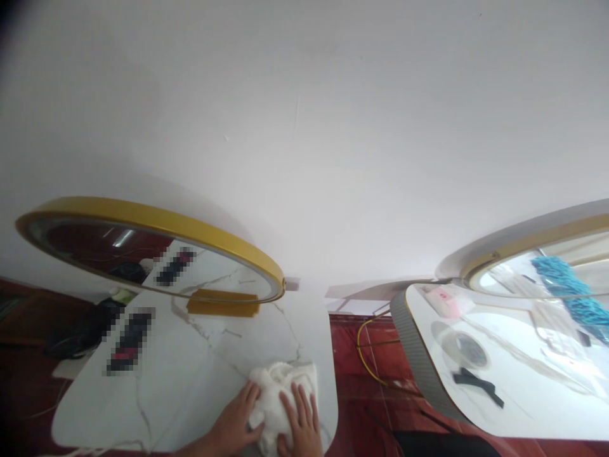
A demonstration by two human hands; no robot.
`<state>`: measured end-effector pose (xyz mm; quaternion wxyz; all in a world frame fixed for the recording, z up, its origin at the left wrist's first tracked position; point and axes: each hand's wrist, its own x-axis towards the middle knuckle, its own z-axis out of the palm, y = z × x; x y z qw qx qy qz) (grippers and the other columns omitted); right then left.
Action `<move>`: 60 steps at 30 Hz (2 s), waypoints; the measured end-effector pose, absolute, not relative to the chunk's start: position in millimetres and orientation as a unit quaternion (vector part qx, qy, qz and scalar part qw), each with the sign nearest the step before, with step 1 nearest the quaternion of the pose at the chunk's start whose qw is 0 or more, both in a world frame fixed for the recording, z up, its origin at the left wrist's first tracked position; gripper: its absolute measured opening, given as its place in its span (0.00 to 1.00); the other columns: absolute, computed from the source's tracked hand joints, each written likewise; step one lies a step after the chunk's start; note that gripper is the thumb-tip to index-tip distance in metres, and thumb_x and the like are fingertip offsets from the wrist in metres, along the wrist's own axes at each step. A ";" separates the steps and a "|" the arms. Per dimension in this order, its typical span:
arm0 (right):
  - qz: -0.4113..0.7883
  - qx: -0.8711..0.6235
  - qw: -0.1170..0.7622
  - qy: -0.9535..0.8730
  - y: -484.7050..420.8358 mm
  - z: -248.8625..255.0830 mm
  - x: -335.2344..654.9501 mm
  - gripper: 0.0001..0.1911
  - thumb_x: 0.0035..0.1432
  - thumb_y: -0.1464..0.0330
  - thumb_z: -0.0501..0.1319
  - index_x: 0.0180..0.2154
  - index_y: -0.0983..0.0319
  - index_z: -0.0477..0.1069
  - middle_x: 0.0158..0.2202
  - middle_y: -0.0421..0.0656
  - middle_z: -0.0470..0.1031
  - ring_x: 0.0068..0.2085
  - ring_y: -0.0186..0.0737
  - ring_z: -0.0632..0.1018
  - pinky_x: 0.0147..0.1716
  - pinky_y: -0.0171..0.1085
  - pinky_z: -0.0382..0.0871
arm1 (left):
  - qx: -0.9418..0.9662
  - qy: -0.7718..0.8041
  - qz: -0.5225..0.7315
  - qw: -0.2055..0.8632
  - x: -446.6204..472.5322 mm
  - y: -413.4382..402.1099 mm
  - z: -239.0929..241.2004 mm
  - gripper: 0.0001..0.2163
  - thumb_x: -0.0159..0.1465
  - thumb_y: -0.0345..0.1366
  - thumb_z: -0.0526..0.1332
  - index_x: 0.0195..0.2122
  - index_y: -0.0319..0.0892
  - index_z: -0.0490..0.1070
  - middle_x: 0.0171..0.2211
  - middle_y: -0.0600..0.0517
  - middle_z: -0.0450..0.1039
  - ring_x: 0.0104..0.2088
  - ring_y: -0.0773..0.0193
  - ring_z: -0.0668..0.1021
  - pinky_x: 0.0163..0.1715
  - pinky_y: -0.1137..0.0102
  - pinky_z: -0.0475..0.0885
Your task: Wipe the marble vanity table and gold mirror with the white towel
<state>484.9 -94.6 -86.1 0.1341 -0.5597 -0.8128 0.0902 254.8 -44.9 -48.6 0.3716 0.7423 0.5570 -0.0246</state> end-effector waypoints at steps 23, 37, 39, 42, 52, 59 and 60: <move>0.099 -0.613 0.093 -0.779 53.6 -49.2 527.6 0.38 0.53 0.61 0.55 0.64 0.52 0.43 0.66 0.38 0.41 0.65 0.47 0.47 0.62 0.50 0.40 | 0.781 0.582 0.029 0.226 332.9 81.5 -43.9 0.25 0.60 0.35 0.53 0.59 0.37 0.54 0.59 0.41 0.57 0.55 0.53 0.65 0.55 0.60 0.61; 0.088 -0.635 0.083 -0.763 115.9 -50.3 542.4 0.38 0.53 0.62 0.55 0.63 0.51 0.43 0.66 0.37 0.42 0.65 0.43 0.46 0.62 0.47 0.37 | 0.781 0.582 0.074 0.212 350.0 128.2 -46.0 0.25 0.65 0.36 0.47 0.63 0.38 0.47 0.63 0.43 0.50 0.61 0.53 0.58 0.58 0.57 0.57; 0.088 -0.636 0.086 -0.762 113.6 -49.4 542.8 0.38 0.53 0.63 0.54 0.63 0.51 0.43 0.66 0.37 0.42 0.65 0.44 0.46 0.62 0.47 0.38 | 0.778 0.586 0.078 0.213 351.4 124.1 -45.8 0.25 0.65 0.35 0.46 0.63 0.38 0.46 0.63 0.43 0.50 0.61 0.53 0.57 0.58 0.56 0.56; 0.090 -0.636 0.091 -0.761 105.1 -48.9 544.0 0.37 0.53 0.63 0.54 0.63 0.51 0.43 0.66 0.37 0.43 0.65 0.44 0.46 0.62 0.48 0.39 | 0.773 0.592 0.082 0.215 354.5 116.3 -44.2 0.25 0.64 0.35 0.47 0.63 0.39 0.46 0.62 0.42 0.52 0.61 0.53 0.58 0.57 0.54 0.56; 0.113 -0.632 0.112 -0.758 11.4 -44.2 549.8 0.37 0.54 0.64 0.54 0.64 0.51 0.42 0.66 0.37 0.41 0.65 0.47 0.47 0.62 0.52 0.42 | 0.777 0.555 0.084 0.284 347.4 45.0 -33.5 0.23 0.59 0.37 0.54 0.56 0.41 0.57 0.54 0.45 0.61 0.56 0.53 0.63 0.57 0.57 0.58; 0.149 -0.634 0.103 -0.752 -83.8 -52.5 544.2 0.38 0.54 0.61 0.55 0.64 0.50 0.42 0.66 0.38 0.40 0.65 0.51 0.47 0.61 0.55 0.45 | 0.774 0.531 0.053 0.342 328.6 -27.3 -35.9 0.21 0.55 0.44 0.58 0.51 0.50 0.62 0.50 0.49 0.64 0.54 0.54 0.65 0.57 0.64 0.60; 0.152 -0.634 0.102 -0.751 -94.1 -55.1 543.3 0.38 0.55 0.60 0.55 0.64 0.50 0.41 0.66 0.39 0.41 0.65 0.52 0.47 0.60 0.56 0.45 | 0.769 0.536 0.039 0.348 327.3 -34.5 -36.0 0.23 0.54 0.45 0.59 0.51 0.50 0.62 0.51 0.49 0.64 0.54 0.54 0.64 0.57 0.63 0.59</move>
